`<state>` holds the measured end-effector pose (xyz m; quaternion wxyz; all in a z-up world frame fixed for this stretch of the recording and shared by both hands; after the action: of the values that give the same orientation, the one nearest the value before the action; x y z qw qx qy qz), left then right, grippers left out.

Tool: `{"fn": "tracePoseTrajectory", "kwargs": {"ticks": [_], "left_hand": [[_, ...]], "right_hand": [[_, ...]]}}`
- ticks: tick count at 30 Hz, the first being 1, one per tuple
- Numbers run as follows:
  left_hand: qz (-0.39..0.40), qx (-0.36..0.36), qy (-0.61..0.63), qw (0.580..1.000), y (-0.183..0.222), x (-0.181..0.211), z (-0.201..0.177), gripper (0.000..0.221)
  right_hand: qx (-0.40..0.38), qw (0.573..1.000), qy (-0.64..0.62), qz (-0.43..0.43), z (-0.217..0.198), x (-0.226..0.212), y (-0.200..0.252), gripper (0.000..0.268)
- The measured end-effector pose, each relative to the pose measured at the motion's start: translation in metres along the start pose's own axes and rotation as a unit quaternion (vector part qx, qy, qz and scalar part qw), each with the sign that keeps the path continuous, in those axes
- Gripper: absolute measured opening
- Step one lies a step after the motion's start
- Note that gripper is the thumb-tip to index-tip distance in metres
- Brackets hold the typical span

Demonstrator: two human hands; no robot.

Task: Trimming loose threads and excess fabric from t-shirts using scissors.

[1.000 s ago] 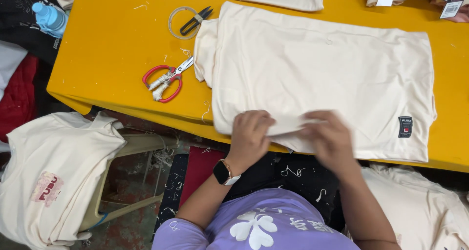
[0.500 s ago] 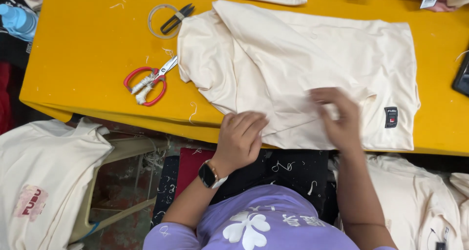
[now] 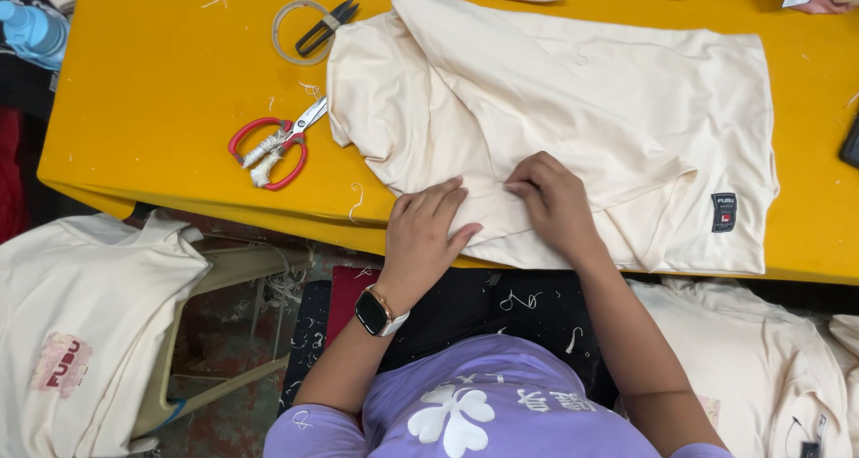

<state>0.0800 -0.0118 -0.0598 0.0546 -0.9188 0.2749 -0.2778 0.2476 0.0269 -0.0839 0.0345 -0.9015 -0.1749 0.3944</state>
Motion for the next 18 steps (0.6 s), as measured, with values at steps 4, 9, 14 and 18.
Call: {"fn": "tracePoseTrajectory", "kwargs": {"ticks": [4, 9, 14, 18], "left_hand": [[0.000, -0.016, -0.008, 1.000, 0.000, -0.005, 0.008, 0.047], [-0.001, -0.027, -0.001, 1.000, 0.001, -0.006, 0.010, 0.047], [0.007, -0.049, -0.018, 0.999, 0.001, 0.012, 0.010, 0.057], [0.097, 0.009, -0.007, 0.995, -0.018, 0.053, 0.024, 0.052]], "right_hand": [[0.053, 0.985, -0.165, 0.024, -0.007, 0.026, 0.007, 0.008], [0.086, 0.954, -0.287, -0.001, -0.029, 0.040, 0.026, 0.031], [-0.069, 0.996, -0.048, -0.028, -0.028, -0.016, 0.033, 0.044], [0.092, 0.983, 0.097, -0.125, -0.029, -0.031, 0.053, 0.007]]}}
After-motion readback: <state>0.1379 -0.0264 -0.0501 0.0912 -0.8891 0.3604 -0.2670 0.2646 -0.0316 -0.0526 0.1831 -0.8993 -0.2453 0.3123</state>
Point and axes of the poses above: each hand's wrist, its own y-axis away from the middle knuckle, its own z-axis out of the palm, x = y × z, the point moved 10 cm from there along -y, towards the middle knuckle, and after that the axes turned 6 degrees about -x, right-handed, at the moved point
